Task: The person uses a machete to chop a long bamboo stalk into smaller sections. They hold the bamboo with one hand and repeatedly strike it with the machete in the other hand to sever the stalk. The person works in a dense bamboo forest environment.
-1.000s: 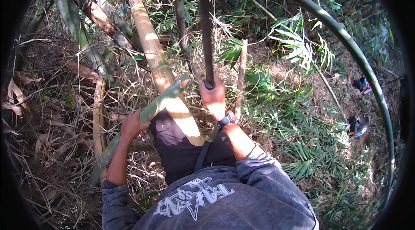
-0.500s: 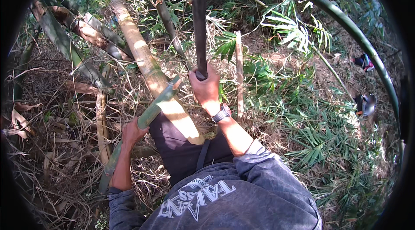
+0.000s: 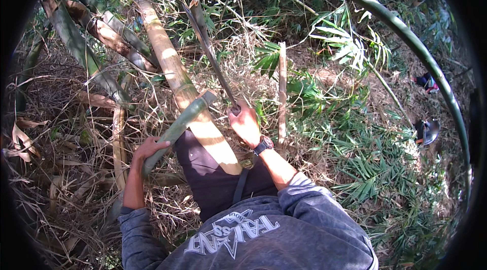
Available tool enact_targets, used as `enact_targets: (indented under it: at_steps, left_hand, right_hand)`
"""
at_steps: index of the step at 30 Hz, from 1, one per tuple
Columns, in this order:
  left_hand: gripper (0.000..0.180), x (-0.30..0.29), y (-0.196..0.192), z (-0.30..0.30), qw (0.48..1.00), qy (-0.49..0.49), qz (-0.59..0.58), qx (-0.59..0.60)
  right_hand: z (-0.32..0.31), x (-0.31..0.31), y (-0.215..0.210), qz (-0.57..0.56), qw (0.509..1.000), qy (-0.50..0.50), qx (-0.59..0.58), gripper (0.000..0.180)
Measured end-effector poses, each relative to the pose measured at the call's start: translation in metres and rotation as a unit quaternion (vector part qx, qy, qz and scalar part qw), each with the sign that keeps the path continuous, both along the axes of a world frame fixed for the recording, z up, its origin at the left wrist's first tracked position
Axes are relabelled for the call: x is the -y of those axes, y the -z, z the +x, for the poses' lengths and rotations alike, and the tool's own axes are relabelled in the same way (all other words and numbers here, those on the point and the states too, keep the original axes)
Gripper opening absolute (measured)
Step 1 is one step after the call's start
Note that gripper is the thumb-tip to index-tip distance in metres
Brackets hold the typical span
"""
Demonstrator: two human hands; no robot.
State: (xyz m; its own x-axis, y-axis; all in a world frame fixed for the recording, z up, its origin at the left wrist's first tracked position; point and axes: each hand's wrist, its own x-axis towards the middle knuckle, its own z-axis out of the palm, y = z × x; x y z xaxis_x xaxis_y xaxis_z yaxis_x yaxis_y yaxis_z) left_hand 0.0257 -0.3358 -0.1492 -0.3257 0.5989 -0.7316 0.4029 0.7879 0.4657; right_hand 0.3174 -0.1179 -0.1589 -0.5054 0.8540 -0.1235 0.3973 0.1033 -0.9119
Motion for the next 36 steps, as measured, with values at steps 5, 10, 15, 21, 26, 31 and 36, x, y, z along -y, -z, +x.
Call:
enact_targets:
  at_steps: [5, 10, 15, 21, 26, 31, 36]
  left_hand:
    - [0.053, 0.016, 0.02, 0.028, 0.961, -0.006, 0.123, -0.248]
    - [0.063, 0.011, 0.04, 0.026, 0.946, -0.033, 0.078, -0.314]
    - [0.077, 0.006, 0.036, -0.003, 0.984, -0.062, 0.063, -0.156]
    - [0.082, 0.007, 0.033, -0.008, 0.991, -0.078, 0.041, -0.101]
    - [0.081, 0.008, 0.031, -0.008, 0.992, -0.084, 0.039, -0.084]
    - [0.082, -0.001, 0.04, -0.015, 0.981, -0.073, 0.106, -0.145]
    - [0.082, 0.017, 0.049, -0.019, 0.995, -0.096, 0.023, 0.002]
  right_hand:
    - [0.021, 0.01, 0.049, 0.04, 0.997, -0.009, 0.067, 0.024]
    - [0.028, 0.02, 0.062, 0.023, 0.991, -0.047, 0.121, 0.027]
    - [0.014, 0.009, 0.026, 0.027, 0.991, -0.068, 0.108, 0.025]
    - [-0.032, -0.008, -0.064, 0.116, 0.98, -0.01, -0.162, 0.012]
    - [-0.017, -0.012, -0.011, 0.022, 0.997, -0.044, -0.063, 0.014]
    - [0.094, -0.032, 0.15, 0.127, 0.947, -0.164, 0.246, 0.021]
    - [0.045, -0.021, 0.036, 0.009, 0.99, -0.099, 0.102, 0.032]
